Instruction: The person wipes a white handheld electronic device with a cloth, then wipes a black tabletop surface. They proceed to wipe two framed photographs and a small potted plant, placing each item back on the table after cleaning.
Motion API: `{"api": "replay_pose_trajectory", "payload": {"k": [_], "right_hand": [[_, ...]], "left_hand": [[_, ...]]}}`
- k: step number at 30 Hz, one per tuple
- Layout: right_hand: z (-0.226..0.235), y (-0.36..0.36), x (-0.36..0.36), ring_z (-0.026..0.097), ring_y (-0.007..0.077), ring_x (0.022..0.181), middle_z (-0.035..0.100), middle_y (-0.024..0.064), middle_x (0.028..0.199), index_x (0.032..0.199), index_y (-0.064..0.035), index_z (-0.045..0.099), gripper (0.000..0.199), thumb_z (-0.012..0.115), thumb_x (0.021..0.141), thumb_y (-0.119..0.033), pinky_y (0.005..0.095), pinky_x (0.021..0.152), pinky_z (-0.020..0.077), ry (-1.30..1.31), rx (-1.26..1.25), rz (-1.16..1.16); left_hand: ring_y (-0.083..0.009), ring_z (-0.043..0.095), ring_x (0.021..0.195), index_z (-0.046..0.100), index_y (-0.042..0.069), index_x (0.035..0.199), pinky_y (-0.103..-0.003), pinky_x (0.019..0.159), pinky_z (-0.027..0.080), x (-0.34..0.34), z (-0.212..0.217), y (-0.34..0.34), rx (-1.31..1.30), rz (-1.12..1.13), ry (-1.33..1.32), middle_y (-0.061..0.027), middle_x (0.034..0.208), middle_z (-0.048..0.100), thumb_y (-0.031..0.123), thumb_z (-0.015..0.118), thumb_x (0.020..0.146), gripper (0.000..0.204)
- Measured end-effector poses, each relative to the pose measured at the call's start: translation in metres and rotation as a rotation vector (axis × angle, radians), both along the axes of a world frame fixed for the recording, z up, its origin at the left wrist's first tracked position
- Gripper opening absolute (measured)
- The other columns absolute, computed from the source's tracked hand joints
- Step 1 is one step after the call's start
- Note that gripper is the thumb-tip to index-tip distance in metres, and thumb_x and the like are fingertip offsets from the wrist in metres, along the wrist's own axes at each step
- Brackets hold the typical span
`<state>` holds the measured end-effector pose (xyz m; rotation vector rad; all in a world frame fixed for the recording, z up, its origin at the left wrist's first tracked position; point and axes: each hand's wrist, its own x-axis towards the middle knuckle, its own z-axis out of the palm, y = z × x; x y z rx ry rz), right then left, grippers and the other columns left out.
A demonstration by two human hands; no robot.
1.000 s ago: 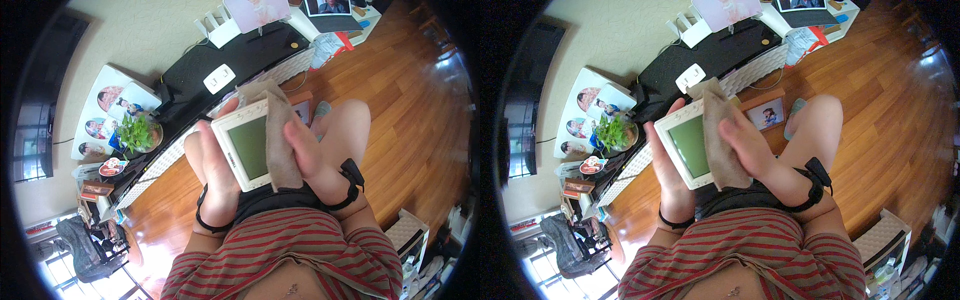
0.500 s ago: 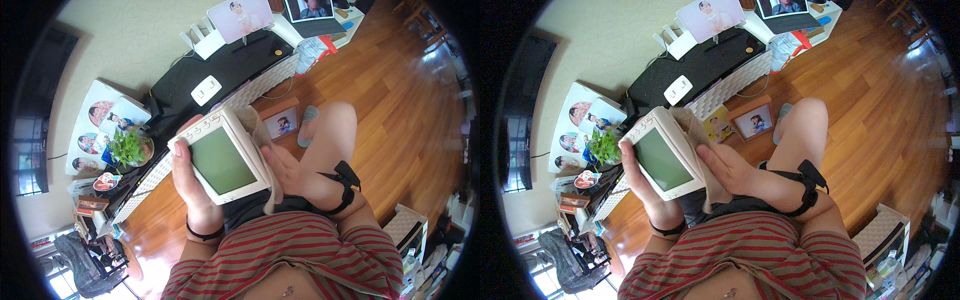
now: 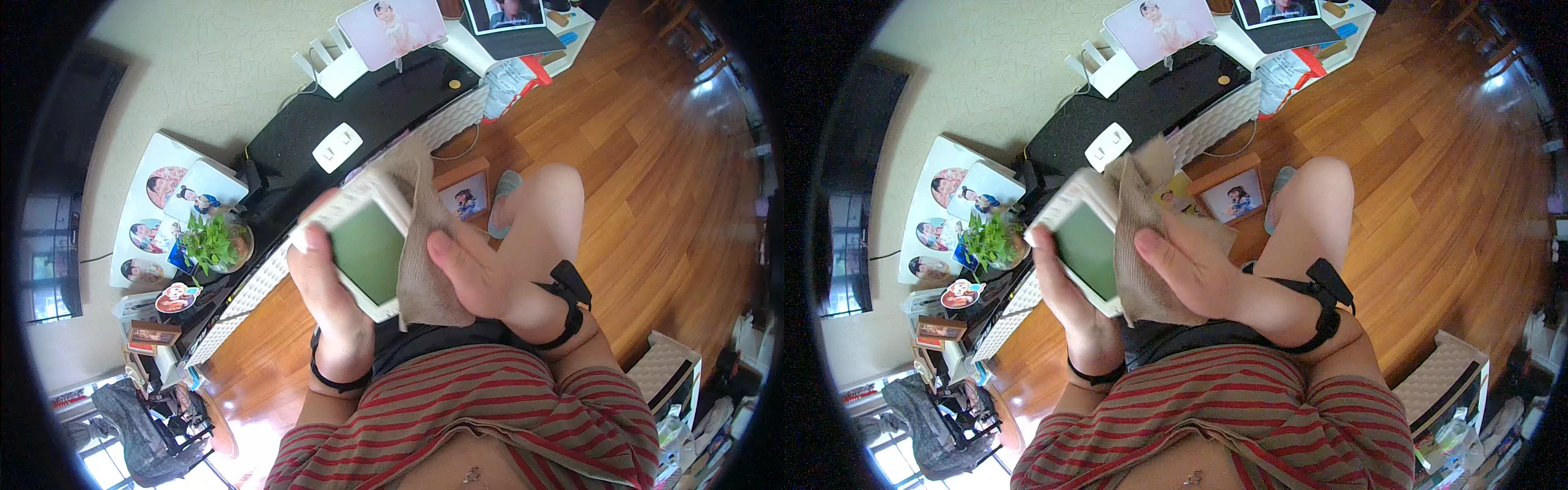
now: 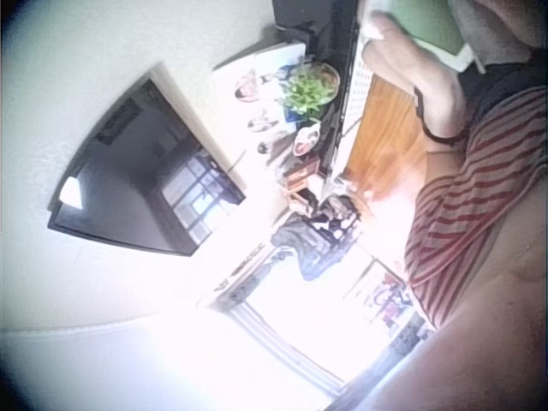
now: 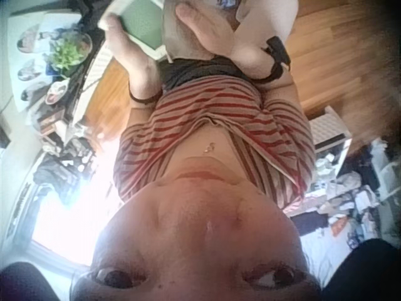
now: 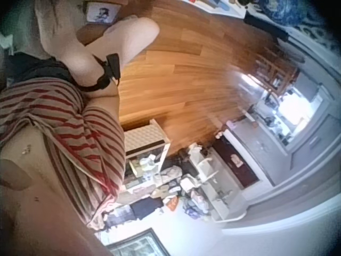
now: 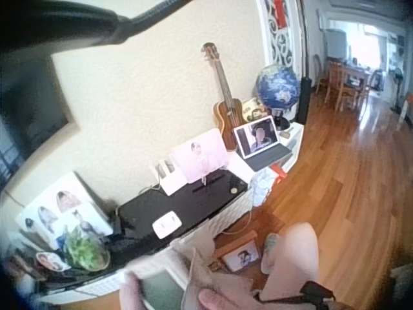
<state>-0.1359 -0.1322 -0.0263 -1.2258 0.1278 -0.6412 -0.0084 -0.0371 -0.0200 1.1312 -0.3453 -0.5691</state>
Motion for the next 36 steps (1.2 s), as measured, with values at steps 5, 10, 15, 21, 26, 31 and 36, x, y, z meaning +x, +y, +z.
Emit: {"api": "replay_pose_trajectory", "payload": {"k": [5,10,15,21,26,31,36], "right_hand": [[-0.013,0.014,0.01,0.052,0.0149,0.113,0.055,0.0127,0.125,0.138,0.0044,0.04,0.046,0.04,0.104,-0.027,0.0298,0.098,0.0399,-0.049,0.014,-0.354],[-0.006,-0.019,0.002,0.057,0.0085,0.096,0.063,0.0063,0.109,0.125,0.0031,0.054,0.038,0.045,0.103,-0.026,0.0245,0.085,0.0454,0.024,0.279,-0.3],[-0.003,-0.027,0.002,0.057,0.0055,0.086,0.066,0.0031,0.093,0.104,0.0028,0.066,0.036,0.044,0.104,-0.026,0.0227,0.075,0.0465,0.18,0.006,-0.296],[-0.004,-0.024,0.004,0.059,0.0114,0.091,0.065,0.0078,0.102,0.12,0.0054,0.057,0.043,0.04,0.104,-0.031,0.0248,0.081,0.0454,0.105,0.222,-0.261],[-0.016,0.002,0.01,0.054,0.025,0.114,0.056,0.0199,0.124,0.136,0.0069,0.041,0.046,0.039,0.103,-0.026,0.0349,0.099,0.0399,0.094,-0.281,-0.478],[-0.024,0.005,0.005,0.059,0.0242,0.105,0.06,0.0181,0.116,0.131,0.0069,0.047,0.04,0.047,0.101,-0.02,0.034,0.093,0.0441,0.128,-0.363,-0.591],[-0.017,-0.009,0.005,0.056,0.0075,0.092,0.065,0.0053,0.103,0.119,0.006,0.059,0.031,0.047,0.103,-0.018,0.0236,0.08,0.0462,0.055,0.133,-0.468]], "left_hand": [[-0.0237,0.058,0.112,0.047,0.001,0.132,-0.037,0.099,0.045,-0.013,-0.009,-0.01,-0.086,0.01,0.033,-0.0125,0.123,0.059,0.046,0.041,0.101,0.055],[-0.0293,0.047,0.129,0.036,0.0,0.141,-0.043,0.107,0.038,-0.009,-0.011,-0.002,-0.268,-0.314,-0.1,-0.0167,0.139,0.048,0.051,0.051,0.094,0.071],[-0.0217,0.063,0.101,0.048,-0.013,0.126,-0.032,0.088,0.05,-0.002,-0.011,0.001,0.064,-0.324,-0.118,-0.0203,0.112,0.062,0.054,0.056,0.093,0.075],[-0.0216,0.065,0.09,0.057,-0.01,0.109,-0.034,0.08,0.053,-0.013,-0.011,-0.009,-0.006,-0.188,-0.058,-0.0175,0.101,0.065,0.045,0.053,0.097,0.057],[-0.022,0.064,0.095,0.052,-0.006,0.116,-0.036,0.083,0.052,-0.019,-0.007,-0.016,-0.155,-0.029,0.19,-0.0137,0.109,0.063,0.047,0.046,0.1,0.056],[-0.0243,0.058,0.109,0.05,-0.002,0.121,-0.039,0.093,0.048,-0.036,-0.011,-0.014,-0.075,-0.019,-0.025,-0.015,0.117,0.059,0.049,0.04,0.101,0.056],[-0.0301,0.049,0.124,0.038,0.001,0.137,-0.044,0.105,0.041,-0.01,-0.015,-0.009,-0.261,-0.323,0.163,-0.0195,0.135,0.047,0.056,0.035,0.1,0.066]]}}
